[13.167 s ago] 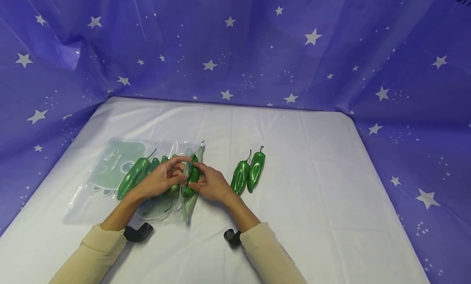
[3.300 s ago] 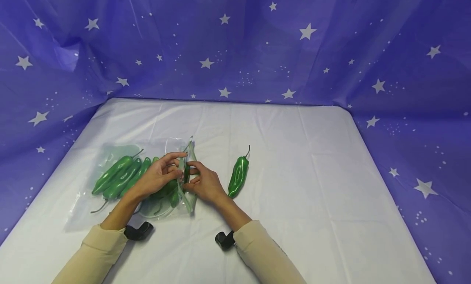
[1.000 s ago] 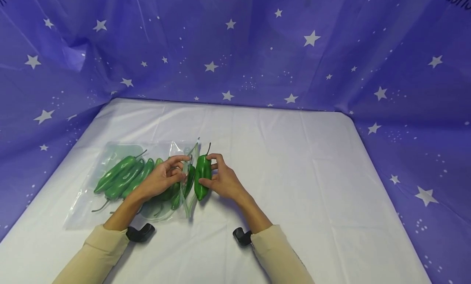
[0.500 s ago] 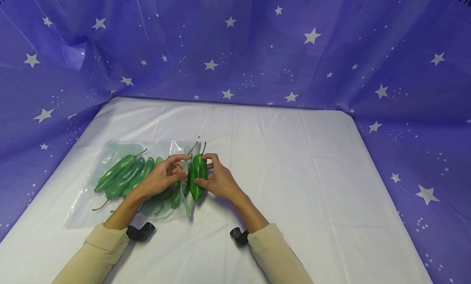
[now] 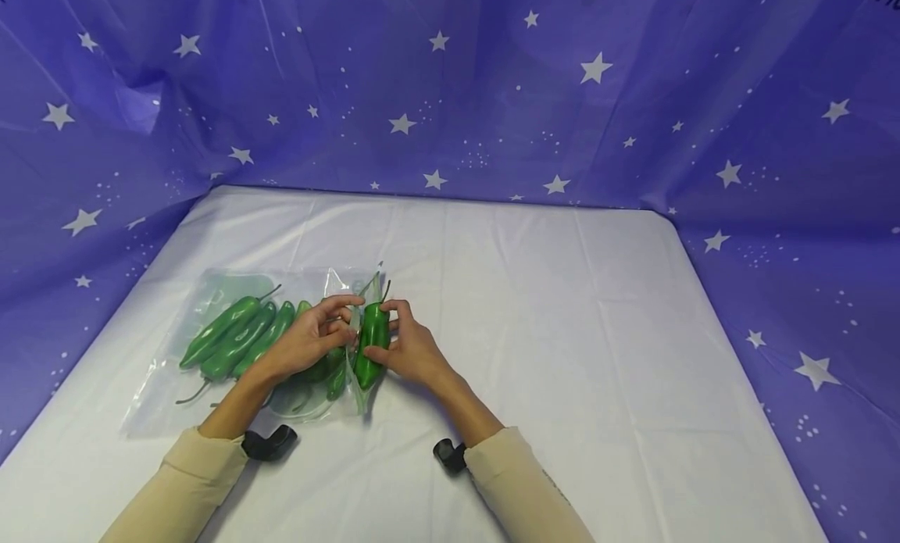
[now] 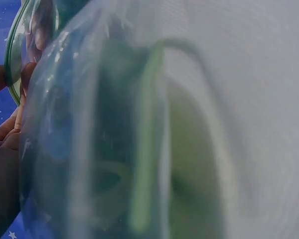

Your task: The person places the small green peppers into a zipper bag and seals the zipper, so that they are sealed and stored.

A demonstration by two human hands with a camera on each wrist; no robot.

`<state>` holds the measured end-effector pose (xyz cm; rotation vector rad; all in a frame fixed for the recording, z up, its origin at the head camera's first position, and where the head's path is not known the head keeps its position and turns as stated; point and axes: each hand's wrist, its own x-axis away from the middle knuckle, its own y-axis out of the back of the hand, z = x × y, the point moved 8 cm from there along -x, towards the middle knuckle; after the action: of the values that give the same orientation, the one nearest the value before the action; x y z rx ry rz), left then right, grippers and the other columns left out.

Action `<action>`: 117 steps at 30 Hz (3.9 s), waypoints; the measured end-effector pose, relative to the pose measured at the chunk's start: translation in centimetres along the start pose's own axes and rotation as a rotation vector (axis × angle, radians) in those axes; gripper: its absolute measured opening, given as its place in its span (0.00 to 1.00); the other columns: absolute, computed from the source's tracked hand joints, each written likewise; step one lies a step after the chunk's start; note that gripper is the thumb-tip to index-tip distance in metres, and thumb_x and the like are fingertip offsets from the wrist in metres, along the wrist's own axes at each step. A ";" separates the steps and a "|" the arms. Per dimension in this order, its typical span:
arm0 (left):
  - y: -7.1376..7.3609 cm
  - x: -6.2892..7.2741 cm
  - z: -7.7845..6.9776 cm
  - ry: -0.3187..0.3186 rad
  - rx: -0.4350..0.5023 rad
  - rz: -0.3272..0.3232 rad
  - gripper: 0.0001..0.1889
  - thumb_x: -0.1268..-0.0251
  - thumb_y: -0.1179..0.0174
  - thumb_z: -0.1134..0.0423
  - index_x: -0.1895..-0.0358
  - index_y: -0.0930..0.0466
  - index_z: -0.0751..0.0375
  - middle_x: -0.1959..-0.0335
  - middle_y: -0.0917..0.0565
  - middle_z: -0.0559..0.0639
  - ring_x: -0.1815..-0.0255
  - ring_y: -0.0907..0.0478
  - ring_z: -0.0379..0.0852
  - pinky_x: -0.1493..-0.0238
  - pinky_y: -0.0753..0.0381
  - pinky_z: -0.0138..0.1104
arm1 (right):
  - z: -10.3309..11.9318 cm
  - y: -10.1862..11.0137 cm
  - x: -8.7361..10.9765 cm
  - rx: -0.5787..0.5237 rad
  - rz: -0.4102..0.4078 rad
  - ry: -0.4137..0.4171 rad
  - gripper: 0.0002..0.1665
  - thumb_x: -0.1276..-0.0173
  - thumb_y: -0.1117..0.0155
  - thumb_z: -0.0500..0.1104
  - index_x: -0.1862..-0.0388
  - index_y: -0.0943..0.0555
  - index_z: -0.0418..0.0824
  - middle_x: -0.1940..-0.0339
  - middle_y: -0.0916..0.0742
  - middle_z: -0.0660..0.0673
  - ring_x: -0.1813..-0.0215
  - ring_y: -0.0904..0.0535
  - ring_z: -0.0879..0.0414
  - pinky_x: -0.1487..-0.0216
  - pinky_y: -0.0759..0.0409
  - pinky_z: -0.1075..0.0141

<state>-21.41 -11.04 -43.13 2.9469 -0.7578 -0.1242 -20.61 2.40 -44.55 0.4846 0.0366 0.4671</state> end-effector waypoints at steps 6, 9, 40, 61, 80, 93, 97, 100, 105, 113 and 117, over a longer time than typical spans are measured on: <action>0.0 -0.2 0.0 -0.012 -0.006 -0.003 0.27 0.38 0.47 0.77 0.35 0.41 0.76 0.63 0.29 0.58 0.68 0.22 0.41 0.65 0.23 0.31 | 0.1 -0.6 -0.1 0.037 -0.010 0.008 0.41 0.40 0.29 0.47 0.35 0.42 0.46 0.48 0.20 0.40 0.60 0.16 0.56 0.63 0.20 0.65; 0.0 -0.2 0.0 -0.009 -0.014 -0.007 0.27 0.37 0.47 0.77 0.35 0.41 0.76 0.63 0.29 0.58 0.68 0.22 0.41 0.65 0.23 0.31 | 0.3 -0.8 -0.2 0.076 -0.011 0.017 0.40 0.40 0.29 0.48 0.35 0.41 0.45 0.47 0.19 0.40 0.59 0.16 0.55 0.61 0.20 0.66; -0.1 0.1 -0.4 -0.015 -0.025 -0.026 0.26 0.36 0.47 0.76 0.35 0.40 0.76 0.60 0.32 0.59 0.69 0.25 0.38 0.68 0.26 0.32 | -0.2 -2.2 -0.8 0.041 -0.054 0.033 0.38 0.44 0.28 0.38 0.34 0.32 0.45 0.63 0.14 0.48 0.64 0.16 0.62 0.63 0.21 0.72; 0.0 0.0 -0.6 -0.037 -0.023 -0.023 0.27 0.36 0.47 0.76 0.35 0.41 0.76 0.60 0.30 0.60 0.69 0.24 0.38 0.67 0.26 0.31 | -0.1 -2.3 -0.9 0.028 -0.053 0.061 0.38 0.42 0.30 0.37 0.33 0.33 0.43 0.62 0.14 0.47 0.64 0.16 0.59 0.59 0.21 0.69; 0.0 0.5 -0.4 -0.010 -0.115 -0.051 0.27 0.39 0.47 0.78 0.35 0.39 0.73 0.61 0.29 0.60 0.69 0.24 0.40 0.68 0.26 0.30 | 0.0 0.1 0.4 0.034 -0.112 0.057 0.35 0.40 0.30 0.41 0.34 0.31 0.43 0.62 0.14 0.45 0.62 0.15 0.55 0.66 0.21 0.69; -0.6 0.5 -1.1 -0.034 -0.201 -0.042 0.27 0.38 0.45 0.78 0.35 0.40 0.72 0.63 0.30 0.60 0.70 0.28 0.42 0.68 0.26 0.30 | -1.7 0.9 0.1 0.038 -0.141 -0.030 0.26 0.35 0.35 0.43 0.39 0.27 0.40 0.64 0.13 0.47 0.66 0.16 0.58 0.65 0.21 0.66; -0.8 0.4 -0.8 -0.043 -0.264 -0.046 0.29 0.37 0.43 0.74 0.33 0.41 0.68 0.61 0.27 0.59 0.67 0.24 0.47 0.67 0.24 0.32 | -2.6 0.9 -0.2 0.001 -0.109 -0.092 0.24 0.34 0.37 0.45 0.40 0.26 0.41 0.63 0.12 0.48 0.67 0.16 0.59 0.66 0.23 0.65; -0.9 0.4 -0.7 -0.028 -0.284 -0.052 0.29 0.37 0.41 0.72 0.33 0.40 0.67 0.61 0.26 0.58 0.66 0.22 0.48 0.67 0.23 0.32 | -2.9 1.1 -0.4 -0.018 -0.102 -0.101 0.24 0.33 0.37 0.44 0.40 0.26 0.41 0.63 0.12 0.47 0.66 0.15 0.58 0.67 0.23 0.65; -1.2 0.2 -0.6 -0.005 -0.389 -0.046 0.31 0.37 0.41 0.67 0.33 0.41 0.70 0.61 0.22 0.52 0.65 0.21 0.43 0.65 0.23 0.32 | -2.8 1.7 -0.6 -0.022 -0.139 -0.113 0.23 0.34 0.38 0.43 0.40 0.26 0.41 0.64 0.12 0.47 0.67 0.15 0.57 0.66 0.23 0.66; -1.6 -0.2 -1.1 -0.014 -0.522 -0.011 0.26 0.34 0.42 0.65 0.36 0.34 0.73 0.62 0.19 0.47 0.65 0.21 0.40 0.65 0.24 0.33 | -2.8 3.2 -1.2 -0.012 -0.181 -0.131 0.22 0.33 0.38 0.42 0.41 0.26 0.38 0.63 0.12 0.45 0.66 0.15 0.55 0.59 0.21 0.63; -1.7 -0.6 -1.5 -0.045 -0.605 -0.003 0.22 0.36 0.42 0.65 0.41 0.28 0.73 0.63 0.18 0.47 0.68 0.22 0.37 0.67 0.25 0.32 | -2.7 3.8 -1.6 -0.002 -0.196 -0.137 0.23 0.34 0.38 0.42 0.41 0.26 0.39 0.63 0.12 0.46 0.66 0.14 0.55 0.56 0.22 0.61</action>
<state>-20.92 -9.16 -41.77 2.3761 -0.5882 -0.3521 -24.01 5.91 -45.33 0.5043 -0.0482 0.2411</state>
